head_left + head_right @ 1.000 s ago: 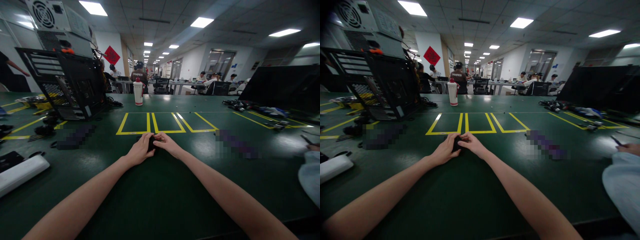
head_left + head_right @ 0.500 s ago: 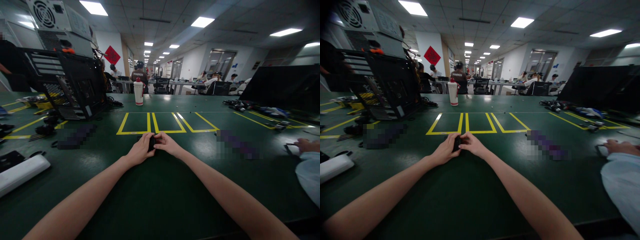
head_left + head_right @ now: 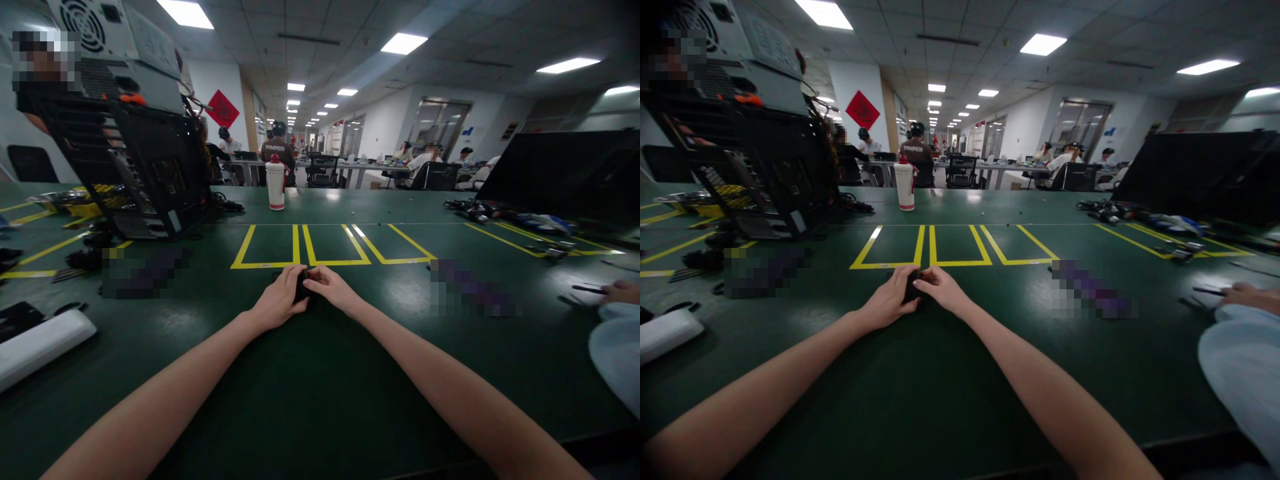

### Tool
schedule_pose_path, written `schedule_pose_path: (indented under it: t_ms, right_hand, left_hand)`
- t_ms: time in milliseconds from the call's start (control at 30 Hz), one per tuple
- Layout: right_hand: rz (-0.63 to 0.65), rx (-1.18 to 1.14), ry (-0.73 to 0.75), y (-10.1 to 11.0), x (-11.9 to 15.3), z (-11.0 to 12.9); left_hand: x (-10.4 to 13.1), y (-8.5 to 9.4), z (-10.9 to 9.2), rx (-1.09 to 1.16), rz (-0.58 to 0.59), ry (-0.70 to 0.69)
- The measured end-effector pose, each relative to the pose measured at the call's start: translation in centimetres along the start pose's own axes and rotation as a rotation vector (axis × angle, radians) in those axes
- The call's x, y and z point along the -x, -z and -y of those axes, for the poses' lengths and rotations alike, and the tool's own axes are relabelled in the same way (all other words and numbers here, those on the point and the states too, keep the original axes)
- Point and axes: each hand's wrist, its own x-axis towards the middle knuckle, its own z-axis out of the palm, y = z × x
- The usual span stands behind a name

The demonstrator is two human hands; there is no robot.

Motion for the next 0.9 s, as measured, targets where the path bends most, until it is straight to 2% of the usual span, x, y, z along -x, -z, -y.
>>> schedule_pose_path:
  t_ms: [133,267,467,567,633,767,900]
  right_hand:
    - [0.078,-0.004,0.043,0.53,0.24,-0.03]
    - [0.086,-0.023,0.053,0.58,0.35,-0.17]
    - [-0.032,-0.015,0.086,-0.17,0.25,-0.25]
    - [-0.044,-0.011,0.026,-0.3,0.09,-0.38]
    - [-0.013,-0.035,-0.002,-0.14,-0.01,-0.46]
    - [0.088,-0.044,0.048,0.46,0.1,-0.32]
    - [0.123,-0.031,0.028,0.68,0.41,0.12]
  left_hand:
    - [0.04,0.02,-0.01,0.002,0.003,-0.005]
    - [0.07,0.05,-0.13,0.012,-0.006,-0.01]
    - [0.04,0.08,-0.09,0.014,0.003,-0.004]
    - [-0.03,-0.04,0.01,0.012,-0.002,0.004]
    - [-0.06,-0.15,0.06,0.012,-0.013,0.006]
    - [-0.04,-0.21,0.05,0.017,-0.015,0.004]
    - [0.06,-0.02,-0.04,0.021,0.004,0.013]
